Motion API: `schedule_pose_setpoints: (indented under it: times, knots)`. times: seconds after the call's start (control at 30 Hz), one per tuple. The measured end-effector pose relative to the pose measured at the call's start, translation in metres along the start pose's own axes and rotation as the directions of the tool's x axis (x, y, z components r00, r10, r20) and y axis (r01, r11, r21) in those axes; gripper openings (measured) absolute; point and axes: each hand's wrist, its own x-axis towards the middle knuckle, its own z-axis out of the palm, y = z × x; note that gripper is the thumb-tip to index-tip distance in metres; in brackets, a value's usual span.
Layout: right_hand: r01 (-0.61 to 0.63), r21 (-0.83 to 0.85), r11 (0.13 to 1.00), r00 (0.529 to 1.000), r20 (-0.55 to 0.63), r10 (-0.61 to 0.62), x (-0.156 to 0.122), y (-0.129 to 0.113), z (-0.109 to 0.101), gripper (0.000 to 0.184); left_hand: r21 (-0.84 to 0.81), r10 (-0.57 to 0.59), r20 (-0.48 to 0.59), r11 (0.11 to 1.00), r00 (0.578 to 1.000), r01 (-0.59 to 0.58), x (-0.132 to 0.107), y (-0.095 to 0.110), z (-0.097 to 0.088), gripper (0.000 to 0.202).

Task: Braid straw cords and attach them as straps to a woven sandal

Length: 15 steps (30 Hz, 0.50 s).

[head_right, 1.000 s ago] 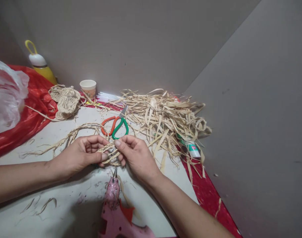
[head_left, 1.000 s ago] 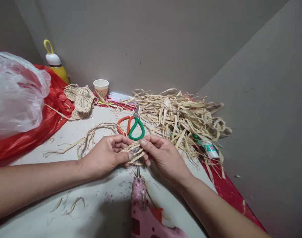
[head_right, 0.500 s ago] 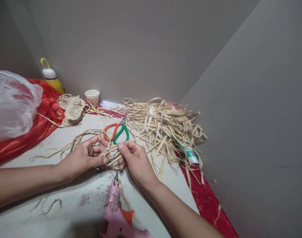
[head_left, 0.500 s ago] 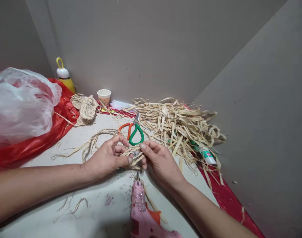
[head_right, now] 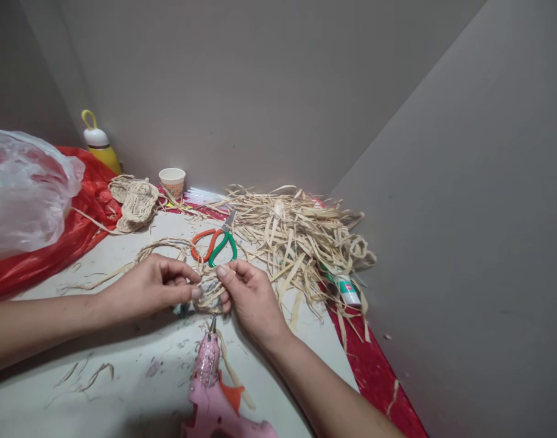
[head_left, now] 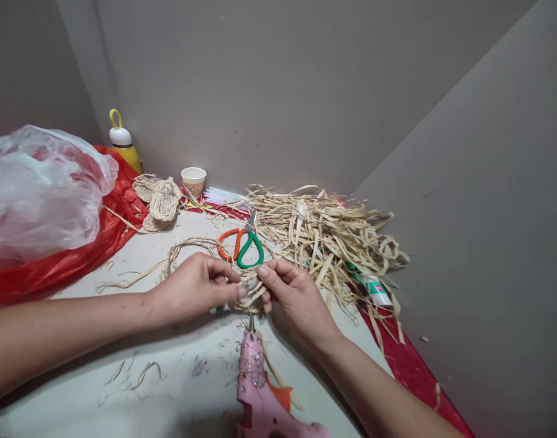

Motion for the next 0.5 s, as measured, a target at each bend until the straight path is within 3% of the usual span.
schedule_pose_setpoints:
  times: [0.27, 0.37, 0.5]
  knots:
    - [-0.019, 0.002, 1.0, 1.0, 0.002, 0.019, -0.001, 0.004, 0.003, 0.033, 0.347, 0.193, -0.089, 0.926, 0.977, -0.151, -0.004, -0.012, 0.007, 0.013]
    - [-0.027, 0.017, 0.999, 1.0, 0.0, 0.027, -0.002, 0.004, 0.004, 0.034, 0.354, 0.2, -0.083, 0.922, 0.976, -0.159, -0.004, -0.014, 0.008, 0.012]
    - [-0.024, 0.034, 0.999, 1.0, -0.003, 0.024, -0.001, 0.004, 0.004, 0.033, 0.244, 0.17, -0.086, 0.959, 0.982, -0.144, -0.004, -0.015, 0.01, 0.011]
